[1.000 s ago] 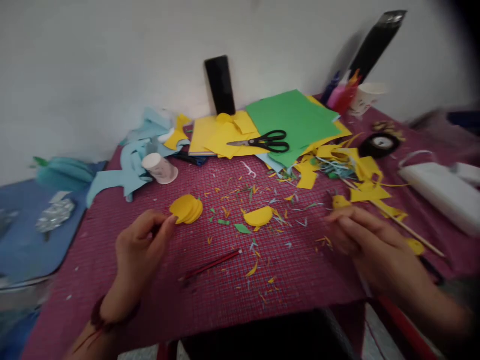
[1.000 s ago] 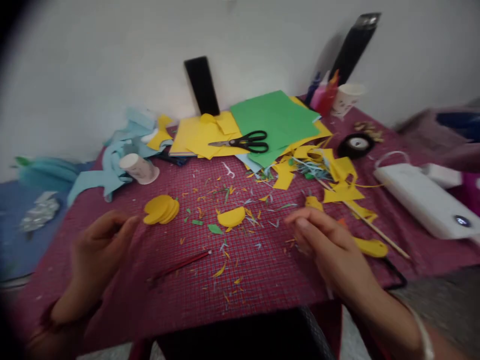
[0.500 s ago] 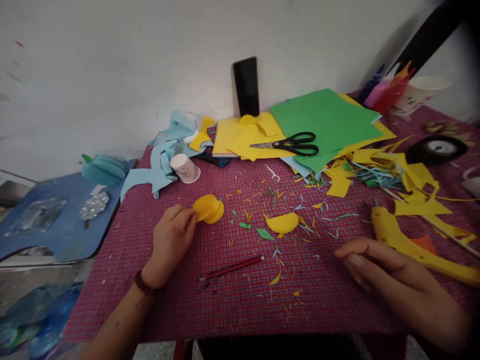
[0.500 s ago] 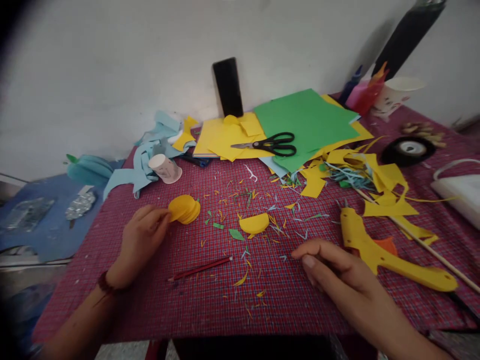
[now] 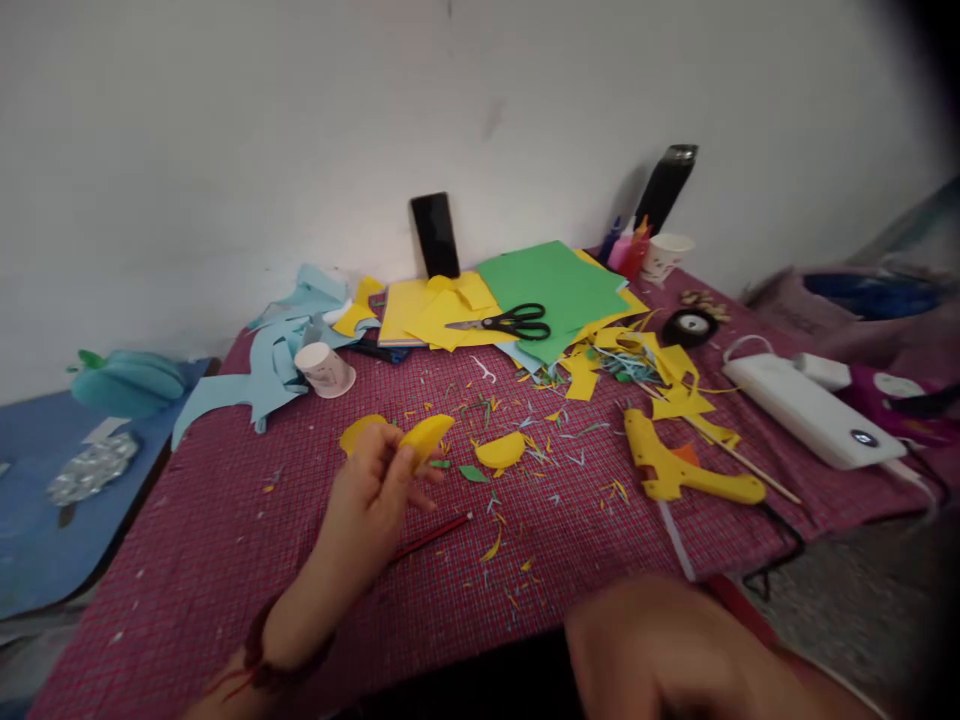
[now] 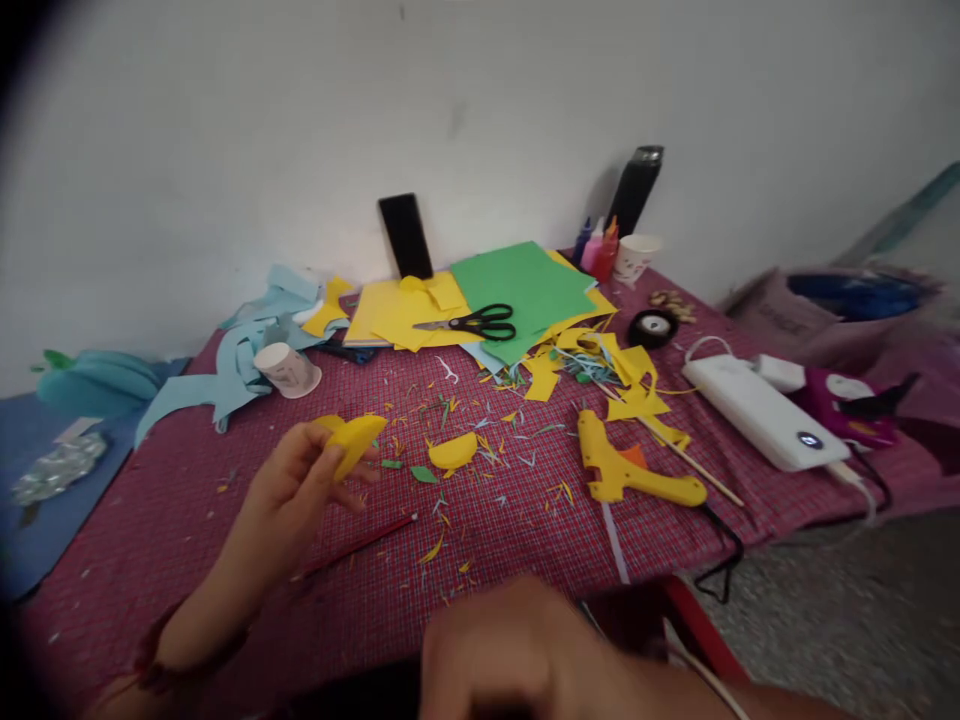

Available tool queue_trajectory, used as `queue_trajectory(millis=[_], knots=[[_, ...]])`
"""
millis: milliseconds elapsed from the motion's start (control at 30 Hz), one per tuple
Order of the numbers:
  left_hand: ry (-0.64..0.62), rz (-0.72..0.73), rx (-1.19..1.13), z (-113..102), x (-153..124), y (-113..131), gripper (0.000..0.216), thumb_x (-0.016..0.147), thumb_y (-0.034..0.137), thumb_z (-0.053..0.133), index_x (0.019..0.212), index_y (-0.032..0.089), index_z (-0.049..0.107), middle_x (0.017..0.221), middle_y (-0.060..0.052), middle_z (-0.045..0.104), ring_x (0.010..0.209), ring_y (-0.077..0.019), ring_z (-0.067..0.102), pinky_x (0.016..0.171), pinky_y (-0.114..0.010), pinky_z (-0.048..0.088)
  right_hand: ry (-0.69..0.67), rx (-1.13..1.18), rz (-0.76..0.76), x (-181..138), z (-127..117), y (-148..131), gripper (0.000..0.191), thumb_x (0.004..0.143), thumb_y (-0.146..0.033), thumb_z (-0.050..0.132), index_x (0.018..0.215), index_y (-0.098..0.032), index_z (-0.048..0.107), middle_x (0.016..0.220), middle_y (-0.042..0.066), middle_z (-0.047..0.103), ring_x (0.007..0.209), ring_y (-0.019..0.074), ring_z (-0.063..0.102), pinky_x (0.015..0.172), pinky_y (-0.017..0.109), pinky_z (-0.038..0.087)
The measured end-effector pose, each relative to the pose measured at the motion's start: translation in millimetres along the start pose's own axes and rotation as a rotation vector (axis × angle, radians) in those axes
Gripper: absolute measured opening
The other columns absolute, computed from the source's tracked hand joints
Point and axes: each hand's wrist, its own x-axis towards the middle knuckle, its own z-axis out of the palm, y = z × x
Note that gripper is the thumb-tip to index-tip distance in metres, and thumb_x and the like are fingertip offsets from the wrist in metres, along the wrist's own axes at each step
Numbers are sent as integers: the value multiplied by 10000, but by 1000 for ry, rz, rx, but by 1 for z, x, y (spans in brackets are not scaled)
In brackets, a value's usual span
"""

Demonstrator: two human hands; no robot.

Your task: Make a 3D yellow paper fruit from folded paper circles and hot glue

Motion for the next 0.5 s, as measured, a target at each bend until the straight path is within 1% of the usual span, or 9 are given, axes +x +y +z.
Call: queue_trajectory(millis=[33,100,133,200,233,300,367,400,500], knots=[[-10,26,43,6,-5,2,132,906,354,441,860,230,441,708,10,633,518,-138,605,445,-252,492,66,18,26,6,-2,5,304,896,-447,570,722,-199,553,655,-26,541,594,91,524,534,211,410],[5,179,242,15,-16,3,72,904,295,443,865,237,462,630,32,606,478,-136,593,454,-247,477,326,128,107,21,-7,15,372,852,-496,601,664,-204,466,579,-62,434,505,73,394,464,209,314],[22,275,348,19,-21,4,52,895,266,450,864,240,483,626,28,606,491,-142,599,471,-253,473,365,173,132,28,-9,21,358,850,-511,587,700,-205,475,610,-54,457,506,73,381,462,214,299],[45,437,475,26,-30,5,58,868,235,474,868,246,532,707,-7,644,602,-173,639,548,-285,488,321,264,137,40,-11,30,339,796,-530,625,824,-205,530,720,-23,534,532,79,410,480,224,319],[46,480,495,28,-34,5,68,854,231,488,870,248,552,771,-27,664,680,-191,654,598,-303,497,287,289,141,45,-11,33,342,759,-517,661,832,-203,548,755,-10,557,558,87,433,506,234,342],[29,490,468,31,-37,8,60,834,229,519,855,247,572,846,-41,674,771,-205,650,661,-317,496,277,312,136,49,-10,39,305,705,-460,710,773,-197,574,739,-8,565,612,106,469,582,258,382],[4,402,362,32,-38,13,37,830,229,540,843,240,573,843,-28,653,759,-185,624,657,-300,486,302,320,138,49,-8,43,254,697,-407,711,711,-192,576,684,-22,547,615,108,468,614,271,385],[-28,308,257,32,-37,16,19,834,238,549,832,234,567,818,-15,634,727,-168,606,636,-284,479,313,324,141,48,-8,45,237,698,-387,707,697,-190,575,661,-31,533,600,103,456,605,268,376],[-189,-83,-209,33,-33,25,99,834,295,590,808,217,536,741,21,585,631,-121,560,560,-237,463,335,330,151,43,-8,48,234,688,-353,719,661,-182,561,615,-52,491,558,82,411,550,244,325]])
